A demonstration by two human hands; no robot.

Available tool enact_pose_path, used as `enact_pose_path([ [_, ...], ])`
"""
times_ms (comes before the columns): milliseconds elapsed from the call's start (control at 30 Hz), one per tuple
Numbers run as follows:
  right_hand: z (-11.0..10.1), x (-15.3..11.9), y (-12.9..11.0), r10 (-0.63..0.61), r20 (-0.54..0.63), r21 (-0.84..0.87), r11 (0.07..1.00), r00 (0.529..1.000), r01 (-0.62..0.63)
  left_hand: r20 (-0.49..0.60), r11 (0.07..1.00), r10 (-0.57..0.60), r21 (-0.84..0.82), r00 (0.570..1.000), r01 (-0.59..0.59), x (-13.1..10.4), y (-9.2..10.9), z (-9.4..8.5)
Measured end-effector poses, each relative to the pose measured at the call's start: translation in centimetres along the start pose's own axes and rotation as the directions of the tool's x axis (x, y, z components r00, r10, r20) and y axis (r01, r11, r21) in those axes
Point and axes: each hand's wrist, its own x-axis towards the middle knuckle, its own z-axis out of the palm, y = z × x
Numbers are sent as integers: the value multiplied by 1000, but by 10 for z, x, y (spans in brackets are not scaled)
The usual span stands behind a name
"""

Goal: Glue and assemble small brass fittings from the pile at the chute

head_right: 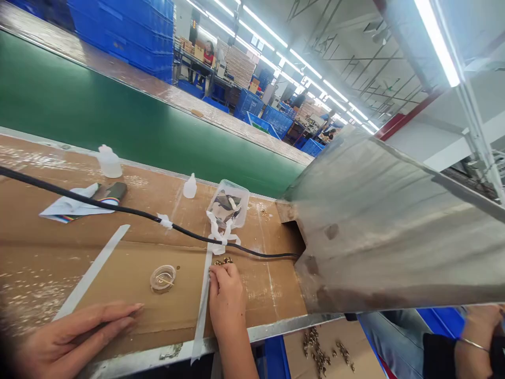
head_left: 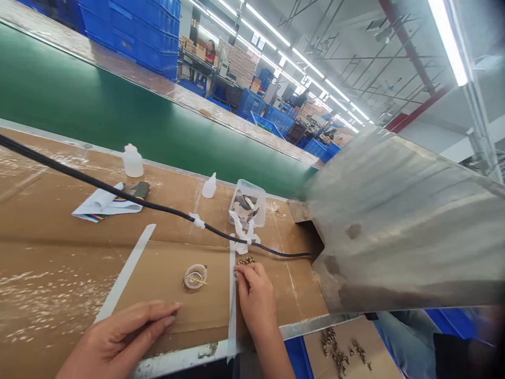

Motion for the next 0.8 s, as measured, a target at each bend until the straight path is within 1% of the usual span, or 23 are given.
enact_pose_path([
  [33,-1,-1,0,-9,13,3,1000,1000,9,62,999,-3,-37,998,6,2,5,-4],
  [100,-2,-1,1,-24,38,8,1000,999,24,154,988,-46,-138,987,68,5,13,-8],
  [167,-3,-2,2,-37,62,11,999,997,37,182,965,-106,-220,978,145,5,18,-9],
  [267,-4,-4,3,-38,76,7,999,996,38,193,930,-186,-283,963,236,1,19,-7],
  [367,-6,-9,1,-31,60,14,999,998,31,186,909,-212,-323,960,263,-3,19,-5],
  [433,-7,-15,-3,-30,26,89,996,999,28,182,900,-213,-347,960,265,-3,20,-5],
  [500,-6,-25,-10,-2,3,241,970,1000,2,194,896,-207,-356,959,266,-3,19,-5],
  [533,-4,-30,-15,33,7,332,943,999,-34,204,899,-201,-351,958,263,-3,18,-4],
  [600,1,-42,-28,136,55,516,844,989,-145,218,915,-183,-319,959,247,-4,16,-4],
  [667,9,-52,-42,237,139,689,675,962,-265,230,937,-160,-269,960,221,-5,13,-4],
  [733,17,-58,-56,296,237,798,484,925,-359,240,957,-124,-228,963,180,-6,13,-5],
  [800,22,-61,-67,320,325,842,330,890,-426,236,974,-63,-197,970,112,-6,16,-7],
])
